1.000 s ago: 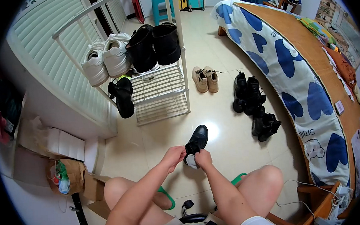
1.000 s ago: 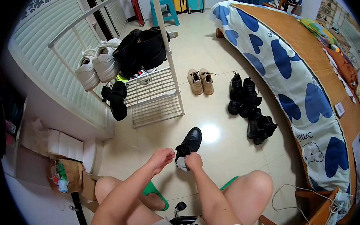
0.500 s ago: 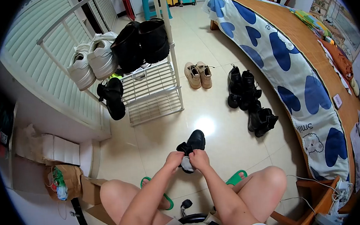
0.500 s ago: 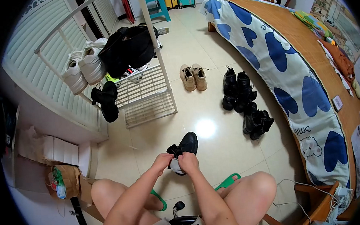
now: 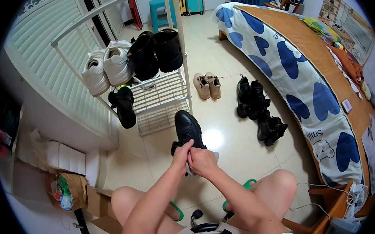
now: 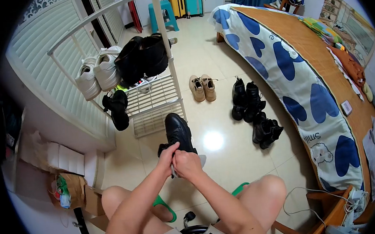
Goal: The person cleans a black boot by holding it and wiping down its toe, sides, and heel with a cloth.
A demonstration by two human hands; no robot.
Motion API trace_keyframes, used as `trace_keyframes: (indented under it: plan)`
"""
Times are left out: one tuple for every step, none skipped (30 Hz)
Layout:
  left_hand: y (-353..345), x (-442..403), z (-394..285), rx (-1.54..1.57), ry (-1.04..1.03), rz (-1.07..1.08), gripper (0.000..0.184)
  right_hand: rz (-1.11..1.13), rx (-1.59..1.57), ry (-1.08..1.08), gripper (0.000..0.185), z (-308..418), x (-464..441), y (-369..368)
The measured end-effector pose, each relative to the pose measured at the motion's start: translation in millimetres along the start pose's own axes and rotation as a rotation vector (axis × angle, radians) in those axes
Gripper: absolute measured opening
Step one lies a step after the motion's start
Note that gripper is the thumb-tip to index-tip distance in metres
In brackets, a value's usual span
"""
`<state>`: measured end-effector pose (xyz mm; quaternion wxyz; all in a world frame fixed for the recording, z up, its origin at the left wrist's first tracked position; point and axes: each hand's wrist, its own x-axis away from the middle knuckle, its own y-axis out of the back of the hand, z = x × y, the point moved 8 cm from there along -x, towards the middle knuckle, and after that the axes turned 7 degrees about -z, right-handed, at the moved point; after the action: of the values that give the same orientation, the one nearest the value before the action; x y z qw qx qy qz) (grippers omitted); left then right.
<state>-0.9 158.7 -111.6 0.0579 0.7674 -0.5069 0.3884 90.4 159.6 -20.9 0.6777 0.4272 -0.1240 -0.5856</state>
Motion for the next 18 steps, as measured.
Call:
trace_keyframes:
  plan:
    - [-2,10,-15,0.029,-0.03,0.0,0.022,0.037,0.002,0.052,0.023,10,-4,5]
    - [0,20,-29,0.059,-0.058,-0.003,0.018,0.077,0.003,0.106,0.023,21,-7,11]
    - [9,20,-39,0.058,-0.07,-0.009,0.012,0.158,-0.025,0.09,0.028,29,-12,18]
    - [11,17,-49,0.116,-0.113,0.06,0.018,0.152,-0.03,0.095,0.028,31,-18,28]
    - [14,18,-52,0.182,-0.106,0.138,0.022,0.18,-0.149,0.018,0.031,24,-22,36]
    - [9,33,-64,0.245,-0.097,0.219,0.027,0.205,-0.268,-0.061,0.035,18,-27,45]
    - [9,39,-68,0.278,-0.042,0.283,0.036,0.232,-0.287,-0.207,0.04,9,-35,64]
    - [7,51,-74,0.266,-0.033,0.315,0.04,0.264,-0.302,-0.355,0.046,-3,-41,81]
    - [1,59,-77,0.254,-0.039,0.369,0.044,0.188,-0.32,-0.413,0.046,-21,-46,93]
    - [-4,67,-78,0.244,-0.042,0.423,0.047,0.114,-0.335,-0.471,0.047,-40,-49,101]
    - [-6,74,-77,0.245,-0.037,0.422,0.047,0.056,-0.494,-0.54,0.047,-55,-50,103]
    - [-10,83,-76,0.246,-0.018,0.45,0.052,-0.007,-0.655,-0.607,0.046,-67,-51,104]
    - [-15,88,-74,0.244,0.0,0.478,0.056,0.02,-0.871,-0.662,0.043,-57,-49,112]
    - [-17,91,-71,0.239,0.008,0.474,0.056,0.012,-1.024,-0.695,0.038,-51,-48,115]
    - [-21,94,-67,0.232,0.018,0.506,0.059,-0.034,-1.038,-0.625,0.035,-45,-50,117]
    - [-26,98,-65,0.225,0.028,0.539,0.062,-0.083,-1.05,-0.555,0.032,-40,-52,118]
    - [-30,102,-63,0.238,0.04,0.547,0.062,-0.153,-1.053,-0.496,0.031,-39,-53,117]
    - [-34,104,-62,0.234,0.05,0.546,0.062,-0.202,-0.987,-0.443,0.028,-35,-53,118]
